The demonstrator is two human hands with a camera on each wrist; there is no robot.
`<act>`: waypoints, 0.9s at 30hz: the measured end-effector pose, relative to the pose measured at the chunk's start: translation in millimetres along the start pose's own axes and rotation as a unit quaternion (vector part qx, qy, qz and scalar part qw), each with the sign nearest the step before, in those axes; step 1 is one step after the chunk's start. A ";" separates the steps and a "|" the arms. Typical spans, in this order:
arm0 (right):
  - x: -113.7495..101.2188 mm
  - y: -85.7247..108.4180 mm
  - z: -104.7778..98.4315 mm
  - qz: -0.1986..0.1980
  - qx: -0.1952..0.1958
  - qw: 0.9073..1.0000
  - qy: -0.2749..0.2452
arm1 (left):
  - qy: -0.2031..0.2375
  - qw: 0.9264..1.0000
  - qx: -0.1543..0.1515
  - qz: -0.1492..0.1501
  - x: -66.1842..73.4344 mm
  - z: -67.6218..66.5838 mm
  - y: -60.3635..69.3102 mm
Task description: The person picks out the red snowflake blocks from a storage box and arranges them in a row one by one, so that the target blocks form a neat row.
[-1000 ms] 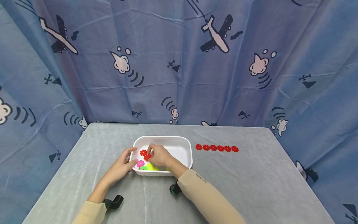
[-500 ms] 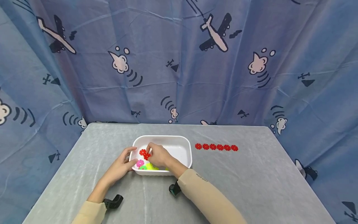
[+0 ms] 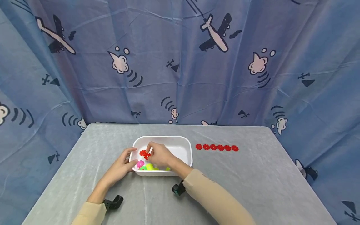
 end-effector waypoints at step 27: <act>18.2 72.5 -81.1 -0.072 0.097 0.991 -0.060 | -0.002 1.000 -0.006 -0.006 -2.3 0.0 -1.0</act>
Point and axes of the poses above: each hand's wrist, its own y-axis away from the middle knuckle, its own z-axis out of the palm, x = y × z, the point moved 1 cm from there along -y, towards the middle knuckle, and after that the axes turned 4 degrees about -z, right-handed, at the moved point
